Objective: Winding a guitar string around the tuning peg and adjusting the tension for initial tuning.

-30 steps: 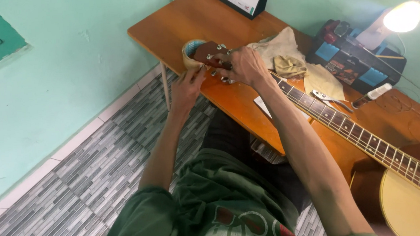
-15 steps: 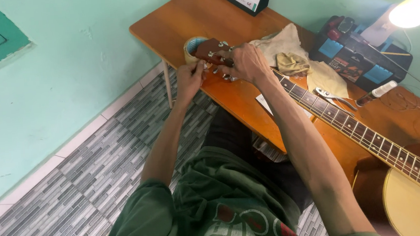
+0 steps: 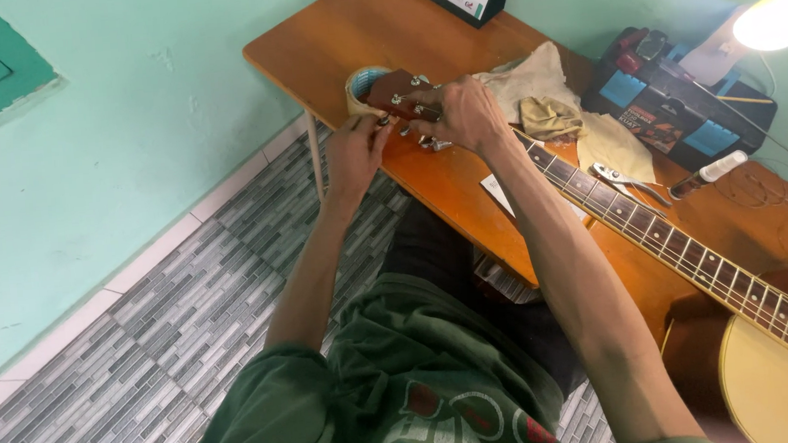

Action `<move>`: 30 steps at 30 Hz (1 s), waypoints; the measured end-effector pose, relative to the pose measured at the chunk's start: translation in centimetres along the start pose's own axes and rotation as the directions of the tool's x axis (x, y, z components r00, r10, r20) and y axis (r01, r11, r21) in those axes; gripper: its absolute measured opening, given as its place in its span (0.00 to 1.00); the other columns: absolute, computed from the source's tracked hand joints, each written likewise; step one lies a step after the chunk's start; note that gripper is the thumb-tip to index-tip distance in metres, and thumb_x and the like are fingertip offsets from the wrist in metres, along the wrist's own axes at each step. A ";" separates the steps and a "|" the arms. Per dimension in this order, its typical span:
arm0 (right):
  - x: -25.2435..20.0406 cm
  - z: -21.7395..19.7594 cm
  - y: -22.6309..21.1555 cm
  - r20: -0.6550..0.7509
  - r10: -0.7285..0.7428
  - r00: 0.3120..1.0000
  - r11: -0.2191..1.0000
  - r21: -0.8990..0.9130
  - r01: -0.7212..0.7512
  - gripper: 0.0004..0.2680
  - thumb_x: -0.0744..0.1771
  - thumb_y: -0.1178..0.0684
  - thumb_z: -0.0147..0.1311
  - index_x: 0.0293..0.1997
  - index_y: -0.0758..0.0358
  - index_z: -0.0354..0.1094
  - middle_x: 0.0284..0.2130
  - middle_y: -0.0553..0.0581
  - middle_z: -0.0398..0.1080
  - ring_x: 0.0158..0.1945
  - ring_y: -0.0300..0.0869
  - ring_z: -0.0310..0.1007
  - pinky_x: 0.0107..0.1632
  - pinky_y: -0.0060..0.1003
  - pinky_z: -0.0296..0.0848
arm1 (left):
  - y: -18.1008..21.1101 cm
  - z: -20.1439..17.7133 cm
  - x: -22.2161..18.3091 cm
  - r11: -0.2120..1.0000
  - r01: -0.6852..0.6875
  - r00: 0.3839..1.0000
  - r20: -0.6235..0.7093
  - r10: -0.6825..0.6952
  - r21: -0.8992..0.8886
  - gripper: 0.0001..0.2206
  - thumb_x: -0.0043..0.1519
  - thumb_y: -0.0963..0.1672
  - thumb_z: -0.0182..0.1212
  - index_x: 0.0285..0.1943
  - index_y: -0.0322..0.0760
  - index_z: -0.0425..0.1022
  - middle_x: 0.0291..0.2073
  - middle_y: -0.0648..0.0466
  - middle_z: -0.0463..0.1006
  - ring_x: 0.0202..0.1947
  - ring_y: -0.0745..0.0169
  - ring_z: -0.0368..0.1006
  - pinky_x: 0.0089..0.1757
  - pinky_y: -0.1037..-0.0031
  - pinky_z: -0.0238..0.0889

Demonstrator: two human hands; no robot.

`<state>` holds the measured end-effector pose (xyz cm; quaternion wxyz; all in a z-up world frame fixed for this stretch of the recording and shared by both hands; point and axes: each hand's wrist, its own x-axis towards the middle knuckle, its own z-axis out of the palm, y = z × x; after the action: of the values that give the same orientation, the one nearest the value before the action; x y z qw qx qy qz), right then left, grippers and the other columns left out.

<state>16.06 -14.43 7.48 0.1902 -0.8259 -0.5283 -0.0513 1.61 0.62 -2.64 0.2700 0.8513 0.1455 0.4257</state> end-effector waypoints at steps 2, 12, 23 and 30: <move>-0.1 -0.4 -0.2 0.016 0.014 1.000 0.999 0.038 -0.015 0.14 0.61 0.44 0.68 0.52 0.40 0.79 0.37 0.61 0.80 0.44 0.62 0.79 0.44 0.57 0.79 | -0.1 0.1 0.1 0.972 -0.124 0.992 0.028 0.121 0.200 0.16 0.72 0.47 0.56 0.37 0.31 0.81 0.19 0.50 0.73 0.16 0.60 0.69 0.19 0.77 0.58; -0.1 0.0 0.0 0.008 0.044 0.999 0.998 0.038 -0.045 0.14 0.60 0.43 0.67 0.51 0.36 0.79 0.38 0.64 0.79 0.43 0.61 0.79 0.44 0.57 0.79 | 1.6 0.0 0.6 0.024 0.690 0.614 0.567 -0.550 -0.724 0.15 0.67 0.46 0.57 0.41 0.25 0.76 0.24 0.60 0.62 0.18 0.78 0.54 0.20 0.84 0.46; 0.1 0.4 0.3 -0.024 0.000 1.000 1.000 0.029 0.001 0.15 0.61 0.40 0.70 0.52 0.36 0.78 0.37 0.64 0.79 0.40 0.62 0.79 0.43 0.53 0.80 | -1.1 1.7 0.4 0.983 -0.046 0.999 0.025 0.042 0.177 0.17 0.74 0.47 0.49 0.42 0.36 0.83 0.21 0.52 0.75 0.19 0.61 0.72 0.21 0.79 0.61; -0.2 -0.3 -0.5 0.004 0.017 1.000 0.997 0.075 -0.017 0.15 0.62 0.43 0.68 0.53 0.39 0.78 0.37 0.66 0.79 0.40 0.62 0.80 0.41 0.55 0.79 | 2.2 -0.3 0.7 -0.072 0.706 0.588 0.639 -0.495 -0.705 0.12 0.70 0.47 0.51 0.42 0.32 0.70 0.25 0.65 0.58 0.17 0.82 0.55 0.21 0.88 0.45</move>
<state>15.63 -14.54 7.87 0.2208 -0.8227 -0.5231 -0.0282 1.80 -0.75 -0.79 0.8798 0.3916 0.2046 0.1750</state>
